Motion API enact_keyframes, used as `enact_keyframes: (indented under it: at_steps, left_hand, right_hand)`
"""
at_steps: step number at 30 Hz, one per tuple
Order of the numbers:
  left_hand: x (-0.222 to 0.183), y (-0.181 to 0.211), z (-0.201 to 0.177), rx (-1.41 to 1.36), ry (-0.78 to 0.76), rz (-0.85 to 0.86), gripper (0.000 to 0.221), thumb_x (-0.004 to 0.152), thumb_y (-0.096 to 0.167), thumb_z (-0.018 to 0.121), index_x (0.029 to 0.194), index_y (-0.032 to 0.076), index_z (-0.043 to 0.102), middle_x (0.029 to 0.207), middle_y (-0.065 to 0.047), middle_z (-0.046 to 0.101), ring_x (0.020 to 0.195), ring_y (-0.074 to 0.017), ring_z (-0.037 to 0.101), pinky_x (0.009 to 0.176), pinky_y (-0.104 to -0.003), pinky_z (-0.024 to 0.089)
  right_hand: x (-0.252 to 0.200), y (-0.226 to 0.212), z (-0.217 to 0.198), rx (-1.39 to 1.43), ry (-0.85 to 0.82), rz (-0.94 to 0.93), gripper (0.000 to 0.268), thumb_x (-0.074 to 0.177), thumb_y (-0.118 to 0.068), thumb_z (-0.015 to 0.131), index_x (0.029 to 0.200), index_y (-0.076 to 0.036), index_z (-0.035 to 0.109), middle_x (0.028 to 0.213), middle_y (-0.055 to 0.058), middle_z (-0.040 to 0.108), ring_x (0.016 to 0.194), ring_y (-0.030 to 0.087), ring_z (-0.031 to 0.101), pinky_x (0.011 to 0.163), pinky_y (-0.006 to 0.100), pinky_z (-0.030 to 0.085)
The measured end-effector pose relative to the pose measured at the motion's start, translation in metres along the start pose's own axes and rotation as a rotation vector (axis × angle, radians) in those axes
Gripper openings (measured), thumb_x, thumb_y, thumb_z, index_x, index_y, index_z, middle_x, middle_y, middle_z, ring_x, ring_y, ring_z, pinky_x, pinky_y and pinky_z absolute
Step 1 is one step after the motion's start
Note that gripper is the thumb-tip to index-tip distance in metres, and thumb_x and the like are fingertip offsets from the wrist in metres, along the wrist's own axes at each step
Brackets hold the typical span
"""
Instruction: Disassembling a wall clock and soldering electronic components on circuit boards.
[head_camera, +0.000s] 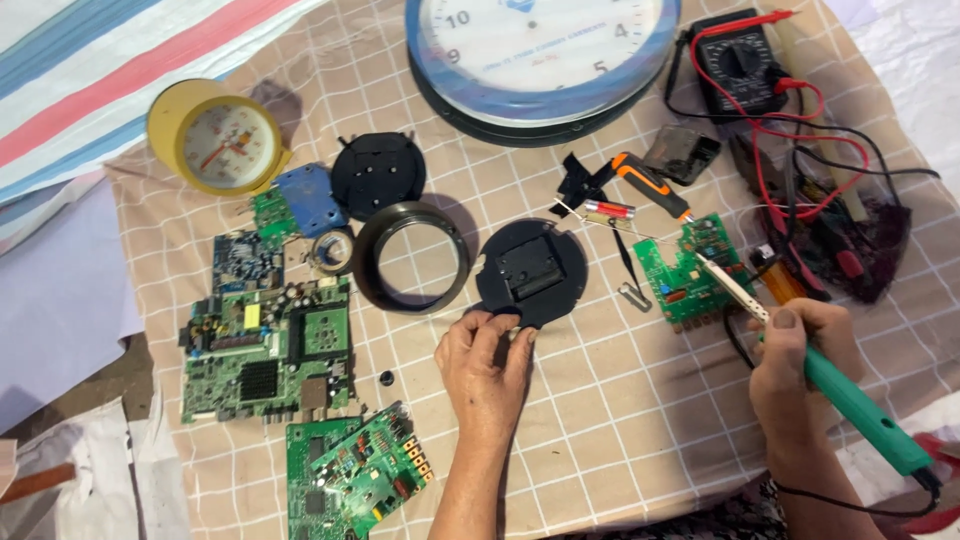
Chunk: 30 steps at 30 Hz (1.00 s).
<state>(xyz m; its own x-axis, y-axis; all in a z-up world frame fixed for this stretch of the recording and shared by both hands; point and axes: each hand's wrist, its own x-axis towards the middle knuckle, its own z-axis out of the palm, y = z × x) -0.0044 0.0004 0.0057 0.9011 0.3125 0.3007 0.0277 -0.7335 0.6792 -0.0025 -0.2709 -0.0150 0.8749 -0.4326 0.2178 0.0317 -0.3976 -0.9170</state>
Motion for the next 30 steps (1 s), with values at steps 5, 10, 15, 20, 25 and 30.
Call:
enact_keyframes:
  at_steps: [5,10,15,20,25,30]
  left_hand:
    - [0.001,0.002,-0.002,-0.016,-0.010,-0.006,0.024,0.075,0.022,0.087,0.096,0.014,0.077,0.102,-0.003,0.064,0.095,-0.0202,0.059,0.092,-0.036,0.044]
    - [0.000,-0.002,0.000,-0.025,-0.013,-0.016,0.025,0.075,0.022,0.087,0.097,0.014,0.078,0.103,-0.004,0.063,0.098,-0.0211,0.058,0.094,-0.037,0.043]
    - [0.001,0.001,-0.002,-0.027,-0.031,-0.033,0.024,0.076,0.023,0.087,0.097,0.014,0.078,0.103,-0.005,0.063,0.099,-0.0213,0.058,0.095,-0.037,0.043]
    - [0.002,0.003,-0.003,-0.027,-0.017,-0.036,0.020,0.079,0.021,0.084,0.096,0.013,0.079,0.100,-0.005,0.064,0.095,-0.0209,0.058,0.092,-0.036,0.044]
    - [0.002,0.002,-0.002,-0.005,-0.021,-0.019,0.020,0.078,0.021,0.085,0.095,0.014,0.078,0.098,-0.003,0.064,0.093,-0.0197,0.059,0.092,-0.036,0.043]
    - [0.002,0.001,0.000,0.012,-0.024,-0.033,0.021,0.077,0.023,0.085,0.095,0.015,0.079,0.100,-0.003,0.064,0.095,-0.0192,0.058,0.092,-0.036,0.042]
  right_hand:
    - [-0.001,0.000,-0.003,0.013,-0.021,-0.021,0.018,0.117,-0.011,0.047,0.120,0.006,0.051,0.091,0.014,0.059,0.077,0.018,0.050,0.078,0.030,0.043]
    - [0.005,-0.021,-0.008,0.400,-0.143,-0.115,0.019,0.109,-0.022,0.049,0.116,-0.006,0.044,0.084,0.005,0.052,0.074,0.013,0.055,0.084,0.029,0.049]
    - [0.014,-0.062,0.026,0.467,-0.486,-0.347,0.022,0.094,-0.024,0.054,0.102,-0.003,0.054,0.070,0.001,0.054,0.069,0.015,0.055,0.079,0.035,0.057]
    - [0.006,-0.056,0.070,0.327,-0.503,-0.518,0.023,0.073,0.000,0.057,0.096,0.002,0.055,0.081,0.014,0.062,0.082,0.027,0.067,0.080,0.038,0.059]
    - [0.012,-0.047,0.064,0.297,-0.578,-0.503,0.026,0.073,-0.001,0.056,0.099,-0.002,0.054,0.086,0.014,0.063,0.079,0.026,0.066,0.073,0.034,0.058]
    - [0.014,-0.048,0.073,0.327,-0.529,-0.586,0.019,0.075,-0.003,0.055,0.094,-0.001,0.053,0.072,0.008,0.059,0.069,0.023,0.064,0.076,0.037,0.061]
